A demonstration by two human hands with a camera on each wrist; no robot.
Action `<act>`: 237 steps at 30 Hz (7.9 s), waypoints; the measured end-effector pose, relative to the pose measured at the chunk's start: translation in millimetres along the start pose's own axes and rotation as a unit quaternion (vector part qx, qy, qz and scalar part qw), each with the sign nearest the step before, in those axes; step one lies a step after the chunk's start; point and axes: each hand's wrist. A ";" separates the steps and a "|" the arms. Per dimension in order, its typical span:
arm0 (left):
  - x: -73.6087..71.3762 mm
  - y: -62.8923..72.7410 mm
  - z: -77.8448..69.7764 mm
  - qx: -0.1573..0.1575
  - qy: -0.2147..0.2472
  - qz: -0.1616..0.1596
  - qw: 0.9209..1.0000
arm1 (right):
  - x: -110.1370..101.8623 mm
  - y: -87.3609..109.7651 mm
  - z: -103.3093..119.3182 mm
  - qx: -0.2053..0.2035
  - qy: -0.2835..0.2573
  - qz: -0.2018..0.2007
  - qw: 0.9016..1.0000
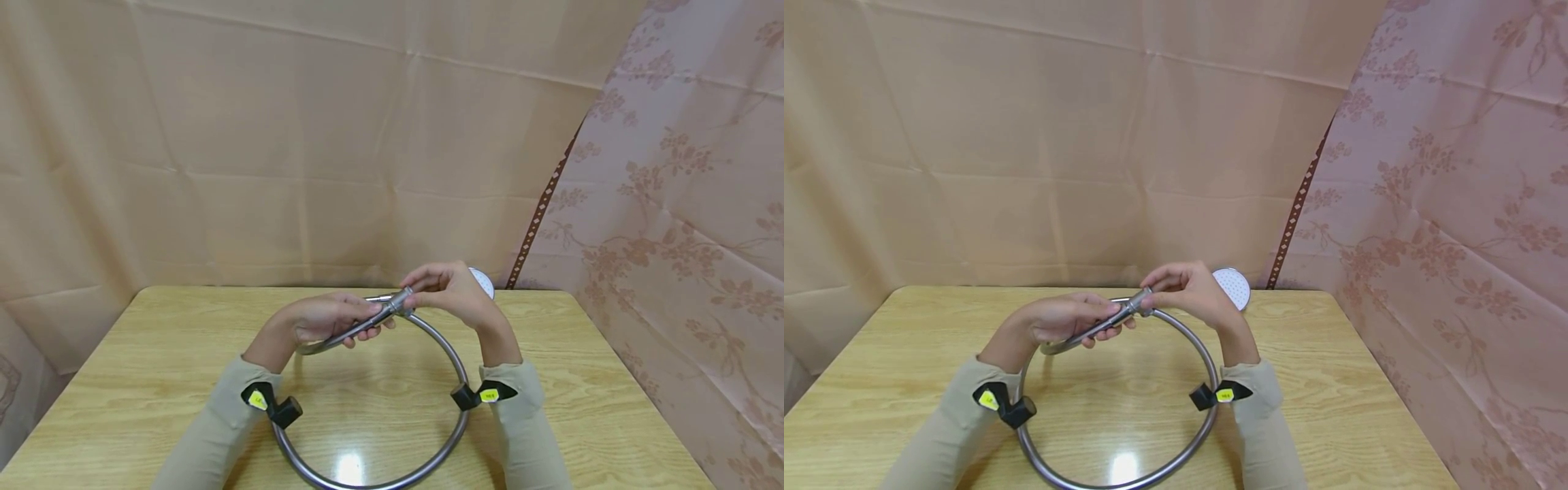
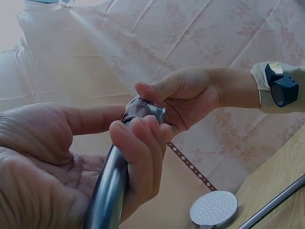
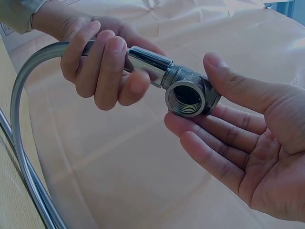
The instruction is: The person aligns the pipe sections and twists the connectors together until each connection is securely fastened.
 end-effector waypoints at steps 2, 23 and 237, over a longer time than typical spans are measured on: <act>-0.6 -0.1 -0.2 -0.001 0.000 0.004 1.000 | 0.1 -0.2 0.0 0.000 0.003 -0.001 1.000; -6.2 4.0 0.0 0.031 -0.013 0.046 0.998 | -0.6 0.8 -0.7 0.004 -0.008 -0.013 1.000; -3.1 0.6 1.4 -0.007 0.025 0.006 1.000 | 3.1 -2.5 -0.5 0.030 0.000 -0.025 0.999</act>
Point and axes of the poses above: each hand's wrist, its own y-axis away from the middle knuckle, its own x-axis out of the palm, z = x × y, and after that the axes turned 3 degrees about -z, right-handed
